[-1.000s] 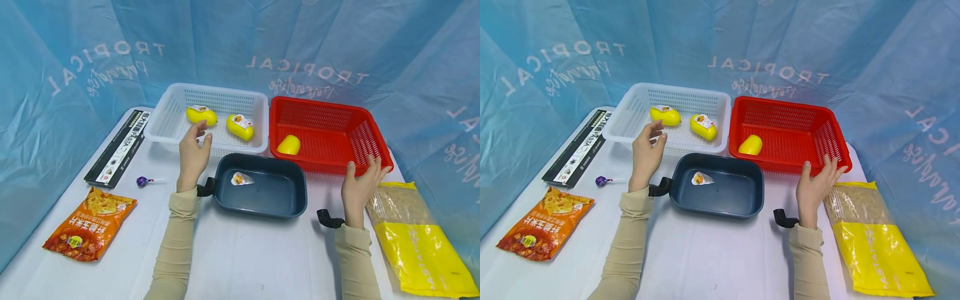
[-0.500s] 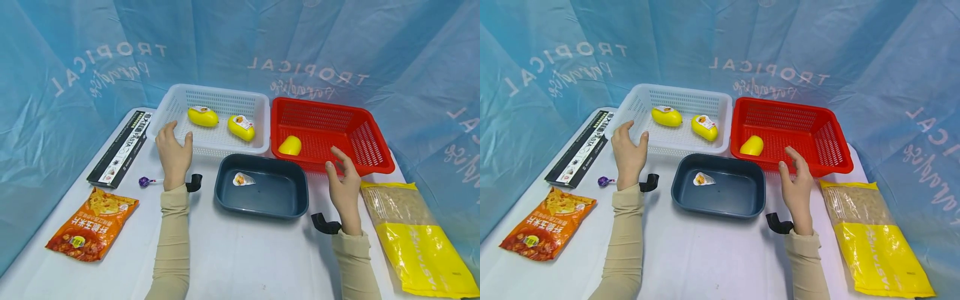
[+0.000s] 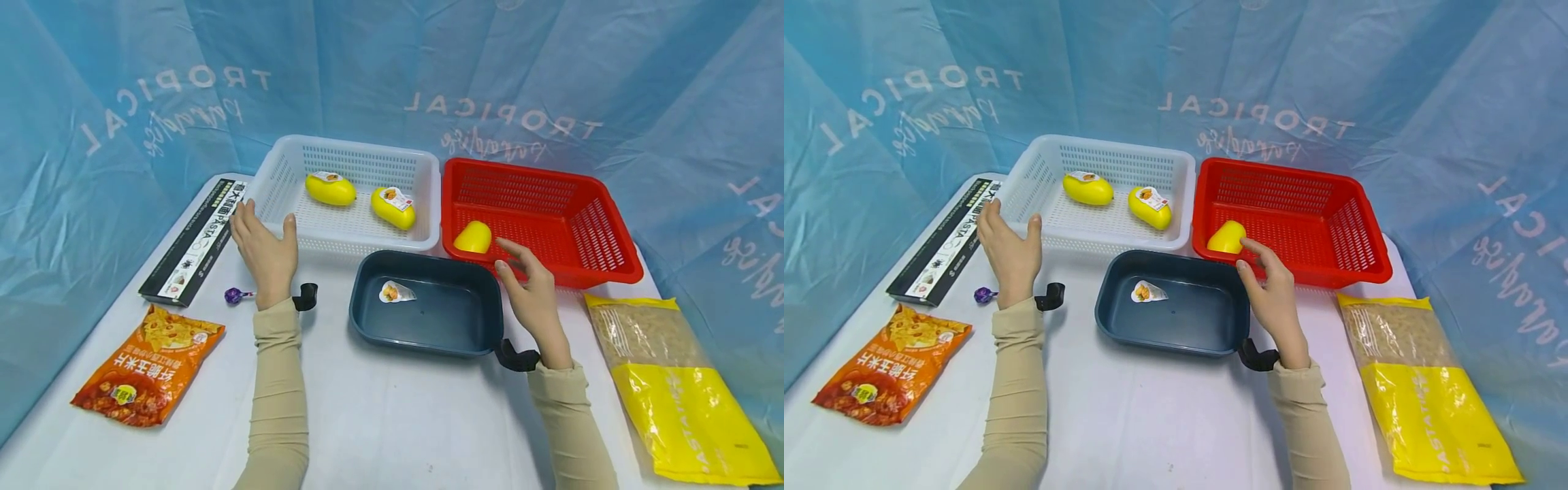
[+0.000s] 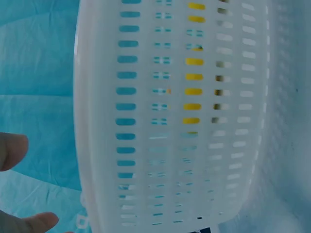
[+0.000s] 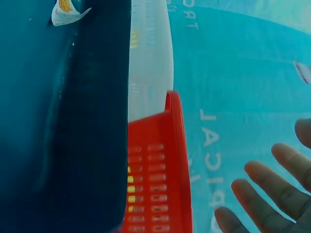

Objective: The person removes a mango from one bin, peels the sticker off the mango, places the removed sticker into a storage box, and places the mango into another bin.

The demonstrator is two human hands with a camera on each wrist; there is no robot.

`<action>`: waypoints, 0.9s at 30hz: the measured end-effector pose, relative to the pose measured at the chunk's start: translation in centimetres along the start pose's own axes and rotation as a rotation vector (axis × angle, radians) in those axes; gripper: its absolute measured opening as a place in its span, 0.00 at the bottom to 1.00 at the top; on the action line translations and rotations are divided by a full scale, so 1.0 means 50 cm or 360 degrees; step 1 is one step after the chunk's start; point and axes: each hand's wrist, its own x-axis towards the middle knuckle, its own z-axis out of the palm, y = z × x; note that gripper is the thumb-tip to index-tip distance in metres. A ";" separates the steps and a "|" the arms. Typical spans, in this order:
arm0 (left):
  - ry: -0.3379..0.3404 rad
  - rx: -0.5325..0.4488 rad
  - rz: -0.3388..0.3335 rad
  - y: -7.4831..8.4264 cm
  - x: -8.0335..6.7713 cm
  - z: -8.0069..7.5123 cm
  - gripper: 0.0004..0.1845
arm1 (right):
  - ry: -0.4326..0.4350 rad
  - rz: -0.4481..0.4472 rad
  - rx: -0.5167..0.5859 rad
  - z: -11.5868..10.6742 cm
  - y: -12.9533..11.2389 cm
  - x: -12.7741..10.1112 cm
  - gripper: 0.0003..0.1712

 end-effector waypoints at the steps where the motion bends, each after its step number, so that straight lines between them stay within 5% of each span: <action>1: -0.0010 -0.0002 -0.0020 -0.004 0.000 -0.001 0.39 | -0.0025 -0.0013 0.0002 0.004 -0.003 0.005 0.23; 15: -0.0113 0.0090 -0.0144 -0.040 0.012 0.003 0.47 | -0.0508 -0.0060 0.0028 0.066 -0.074 0.097 0.26; 27: -0.0157 0.0116 -0.0120 -0.043 0.011 0.020 0.49 | -0.0556 -0.0175 0.0083 0.121 -0.137 0.207 0.23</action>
